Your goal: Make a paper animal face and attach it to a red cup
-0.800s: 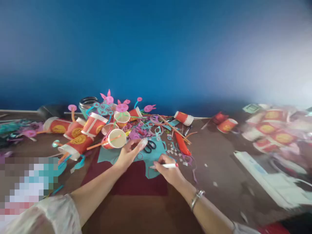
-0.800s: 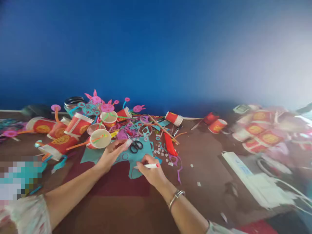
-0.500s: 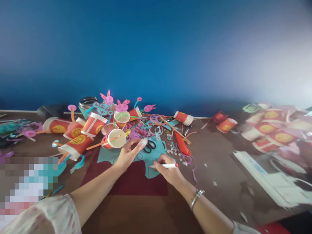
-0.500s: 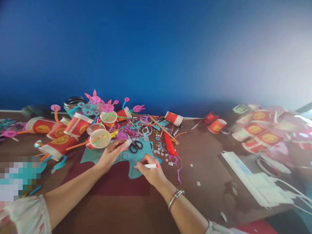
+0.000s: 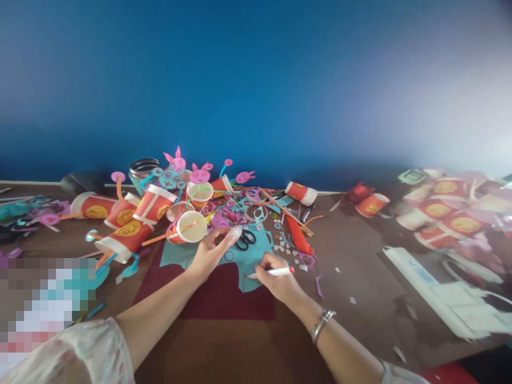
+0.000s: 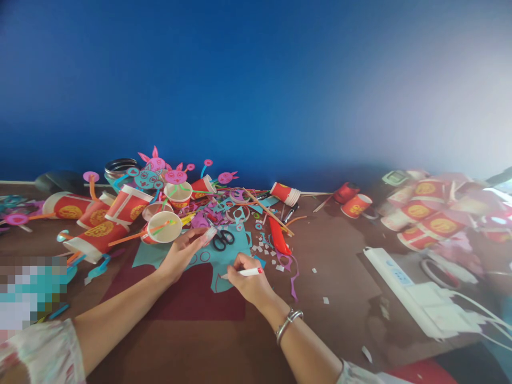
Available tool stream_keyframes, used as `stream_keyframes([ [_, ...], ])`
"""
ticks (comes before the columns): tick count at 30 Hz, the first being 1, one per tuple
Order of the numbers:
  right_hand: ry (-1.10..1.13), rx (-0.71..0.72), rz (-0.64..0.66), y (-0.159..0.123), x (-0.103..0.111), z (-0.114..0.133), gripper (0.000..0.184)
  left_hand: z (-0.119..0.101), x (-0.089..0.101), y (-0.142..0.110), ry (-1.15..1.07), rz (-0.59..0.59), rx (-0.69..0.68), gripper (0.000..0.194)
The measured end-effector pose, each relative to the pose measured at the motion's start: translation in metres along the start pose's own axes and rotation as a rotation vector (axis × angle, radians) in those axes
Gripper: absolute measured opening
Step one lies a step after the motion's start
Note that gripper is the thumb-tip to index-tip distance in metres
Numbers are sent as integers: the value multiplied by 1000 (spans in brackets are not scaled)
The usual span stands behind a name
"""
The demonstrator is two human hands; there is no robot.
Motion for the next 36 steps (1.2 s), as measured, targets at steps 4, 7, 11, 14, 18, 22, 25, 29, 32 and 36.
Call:
stream_keyframes([
  [4,4,-11,-10,0,-1,-1,20,1,0,0,-7,-3,-3,49],
  [7,-25,-10,-28,0,-1,-3,20,1,0,1,-11,6,-8,47],
  [11,-42,-17,-18,1,-1,-4,19,2,0,1,-10,0,-8,46],
  [14,-60,-23,-8,1,-1,-3,19,2,1,1,-2,2,-6,46],
  [18,-83,-8,12,0,-1,-1,21,2,1,1,-6,2,-8,46],
  [22,-77,-4,19,0,-1,-1,22,2,1,1,-14,7,-14,45],
  [25,-51,7,44,0,-3,-2,22,2,1,0,19,5,-15,44],
  [29,-15,0,66,0,-5,-3,22,1,1,0,19,-7,-8,45],
  [32,43,-34,94,-1,-7,-5,21,1,1,0,21,-10,2,46],
  [36,226,-71,144,-1,-5,-3,19,1,1,1,39,-3,-7,47],
])
Point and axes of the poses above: each hand's wrist, its own y-axis towards the middle knuckle, its own x-axis out of the back of the hand, z = x × y, the point moved 6 cm from there along y, towards the middle knuckle, and after that the axes turned 10 degrees about z, right-handed, at the moved point
